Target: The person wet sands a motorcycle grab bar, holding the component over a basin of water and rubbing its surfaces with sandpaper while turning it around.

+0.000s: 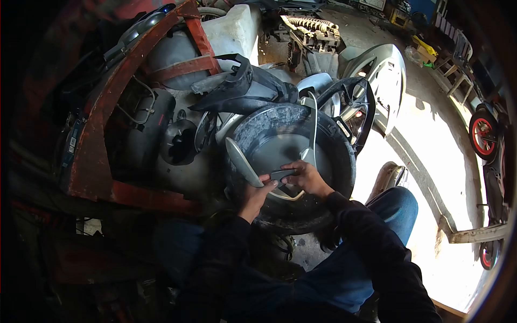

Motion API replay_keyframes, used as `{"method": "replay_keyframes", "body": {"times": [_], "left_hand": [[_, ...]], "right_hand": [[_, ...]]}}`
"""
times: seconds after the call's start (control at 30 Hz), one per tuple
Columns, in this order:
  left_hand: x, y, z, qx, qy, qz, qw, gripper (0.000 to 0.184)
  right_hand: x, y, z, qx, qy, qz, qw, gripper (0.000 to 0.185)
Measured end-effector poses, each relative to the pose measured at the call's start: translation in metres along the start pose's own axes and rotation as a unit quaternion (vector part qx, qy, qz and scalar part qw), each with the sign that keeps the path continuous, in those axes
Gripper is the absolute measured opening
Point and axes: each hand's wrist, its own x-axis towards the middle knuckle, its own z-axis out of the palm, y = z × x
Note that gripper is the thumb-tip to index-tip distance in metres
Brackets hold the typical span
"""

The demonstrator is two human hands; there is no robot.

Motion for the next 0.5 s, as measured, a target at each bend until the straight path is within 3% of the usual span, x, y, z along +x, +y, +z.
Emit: {"method": "replay_keyframes", "body": {"times": [0.07,0.2,0.27,0.5], "left_hand": [[-0.003,0.007,0.003,0.005,0.006,-0.007,1.0,0.039],[-0.001,0.005,0.006,-0.045,-0.011,0.013,0.999,0.034],[0.001,-0.004,0.007,-0.033,-0.011,0.02,0.999,0.029],[0.004,-0.006,0.009,0.01,0.054,0.064,0.996,0.023]], "right_hand": [[0.001,0.007,0.002,-0.026,0.026,-0.075,0.996,0.047],[-0.006,-0.002,0.005,-0.026,0.01,-0.099,0.995,0.042],[-0.012,-0.007,0.01,-0.199,0.04,-0.076,0.976,0.041],[-0.007,0.004,0.006,-0.142,0.067,-0.179,0.971,0.035]]}}
